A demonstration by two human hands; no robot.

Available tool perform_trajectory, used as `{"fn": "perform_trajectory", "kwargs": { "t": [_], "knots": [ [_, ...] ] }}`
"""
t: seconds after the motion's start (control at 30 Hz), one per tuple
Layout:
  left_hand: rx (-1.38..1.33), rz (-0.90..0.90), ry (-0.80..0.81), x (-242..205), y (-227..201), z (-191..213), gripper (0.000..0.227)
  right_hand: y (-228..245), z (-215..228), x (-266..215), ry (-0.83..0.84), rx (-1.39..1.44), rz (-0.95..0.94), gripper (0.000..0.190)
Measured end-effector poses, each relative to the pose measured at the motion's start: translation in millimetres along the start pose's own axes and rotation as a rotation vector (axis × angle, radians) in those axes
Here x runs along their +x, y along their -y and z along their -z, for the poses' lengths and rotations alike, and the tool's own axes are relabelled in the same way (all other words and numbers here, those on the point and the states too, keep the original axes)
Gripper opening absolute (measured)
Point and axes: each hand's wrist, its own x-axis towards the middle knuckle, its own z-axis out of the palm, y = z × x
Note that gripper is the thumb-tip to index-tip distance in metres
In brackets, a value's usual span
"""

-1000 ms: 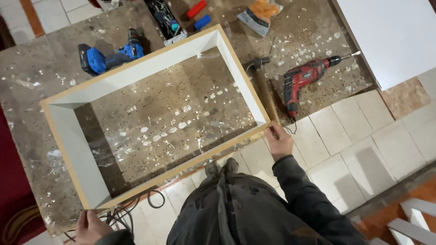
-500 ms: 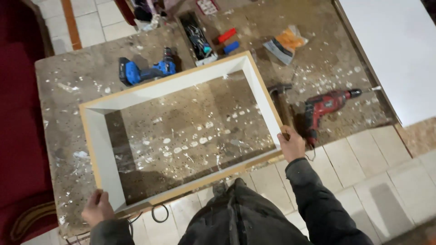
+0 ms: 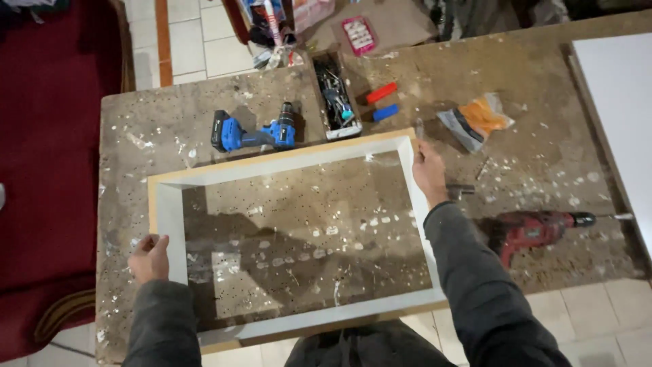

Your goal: The person picks up a white wooden frame from the floor and places it on a workbench. They then position a large flat wooden board on the table and proceed to hammer multiple nails into the board using a hammer.

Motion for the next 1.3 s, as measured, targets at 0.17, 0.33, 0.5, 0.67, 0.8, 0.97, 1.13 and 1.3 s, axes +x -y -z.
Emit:
{"fn": "perform_trajectory", "kwargs": {
  "t": [0.17, 0.33, 0.5, 0.67, 0.8, 0.97, 1.13, 1.3],
  "knots": [
    [-0.13, -0.059, 0.071, 40.4, 20.9, -20.7, 0.02, -42.0, -26.6, 32.4, -0.011, 0.013, 0.106, 0.033],
    [0.047, -0.051, 0.035, 98.1, 22.9, -45.8, 0.027, 18.6, 5.3, 17.4, 0.144, 0.286, -0.094, 0.033],
    [0.025, -0.081, 0.168, 123.1, -14.8, -78.6, 0.031, 22.4, 12.8, 11.8, 0.079, -0.017, 0.033, 0.024],
    [-0.149, -0.093, 0.179, 130.2, -36.0, -84.2, 0.055, 63.6, 17.6, 11.2, 0.139, 0.003, -0.02, 0.023],
    [-0.213, -0.066, 0.234, 115.6, -44.1, -75.1, 0.054, 19.3, 14.8, 11.1, 0.151, -0.184, 0.064, 0.035],
    [-0.337, -0.067, 0.276, 95.7, -49.5, -56.6, 0.048, 31.3, 31.6, -7.6, 0.203, -0.234, -0.188, 0.029],
    [-0.36, 0.041, 0.376, 74.2, -15.3, -41.9, 0.046, 53.0, 60.1, -64.5, 0.269, -0.346, -0.42, 0.035],
    [-0.214, 0.108, 0.412, 33.9, 47.9, -12.5, 0.047, -56.7, 95.4, -149.2, 0.287, -0.004, -0.5, 0.044]
  ]
}}
